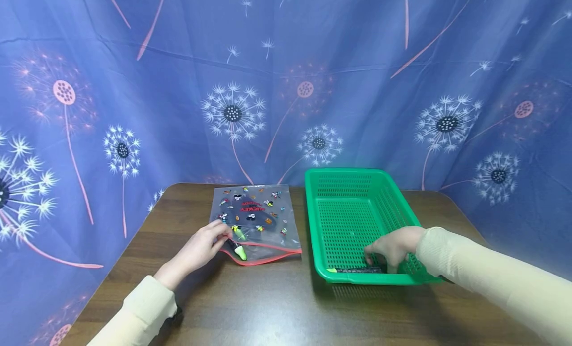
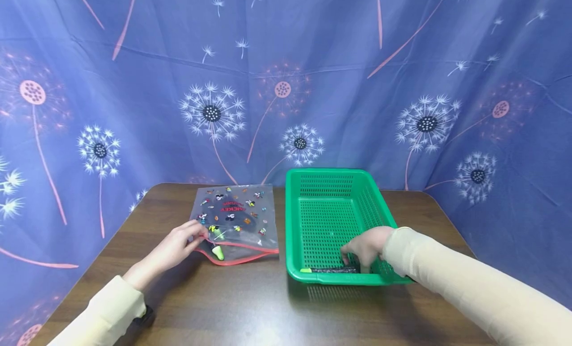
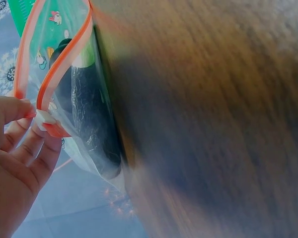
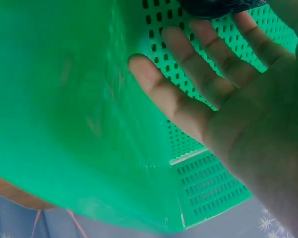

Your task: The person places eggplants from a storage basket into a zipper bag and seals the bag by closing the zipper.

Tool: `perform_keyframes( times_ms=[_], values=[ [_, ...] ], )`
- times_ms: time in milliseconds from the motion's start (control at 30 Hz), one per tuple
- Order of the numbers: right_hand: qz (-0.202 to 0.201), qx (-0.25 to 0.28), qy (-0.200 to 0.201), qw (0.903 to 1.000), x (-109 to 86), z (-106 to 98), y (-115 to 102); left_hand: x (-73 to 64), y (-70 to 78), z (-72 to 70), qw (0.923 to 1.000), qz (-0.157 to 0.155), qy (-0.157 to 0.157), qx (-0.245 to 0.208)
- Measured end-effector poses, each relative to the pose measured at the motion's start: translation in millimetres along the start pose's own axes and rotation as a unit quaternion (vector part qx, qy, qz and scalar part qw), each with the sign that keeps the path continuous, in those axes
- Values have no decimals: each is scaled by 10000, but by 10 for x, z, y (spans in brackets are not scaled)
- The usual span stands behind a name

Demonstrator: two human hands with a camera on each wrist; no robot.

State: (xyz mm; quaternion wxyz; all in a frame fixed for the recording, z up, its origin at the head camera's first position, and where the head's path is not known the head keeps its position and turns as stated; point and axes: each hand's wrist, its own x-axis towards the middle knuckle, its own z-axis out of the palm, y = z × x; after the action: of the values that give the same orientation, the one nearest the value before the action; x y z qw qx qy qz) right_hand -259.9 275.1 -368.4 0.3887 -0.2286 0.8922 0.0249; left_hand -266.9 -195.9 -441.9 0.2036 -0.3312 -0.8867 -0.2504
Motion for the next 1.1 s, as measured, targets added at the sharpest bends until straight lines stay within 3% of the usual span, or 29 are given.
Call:
perform_keyframes(
  times_ms=[467, 833, 1100],
  values=[
    [-16, -23, -526, 9986, 75, -77, -54, 24, 24, -40, 10000, -44, -81, -20],
    [-479, -390, 60, 9981, 41, -148, -27, 13, -7, -15, 9999, -81, -89, 29],
    [-570, -288, -131, 9979, -8, -224, -34, 7, -20, -3, 10000, -21, -47, -2]
  ],
)
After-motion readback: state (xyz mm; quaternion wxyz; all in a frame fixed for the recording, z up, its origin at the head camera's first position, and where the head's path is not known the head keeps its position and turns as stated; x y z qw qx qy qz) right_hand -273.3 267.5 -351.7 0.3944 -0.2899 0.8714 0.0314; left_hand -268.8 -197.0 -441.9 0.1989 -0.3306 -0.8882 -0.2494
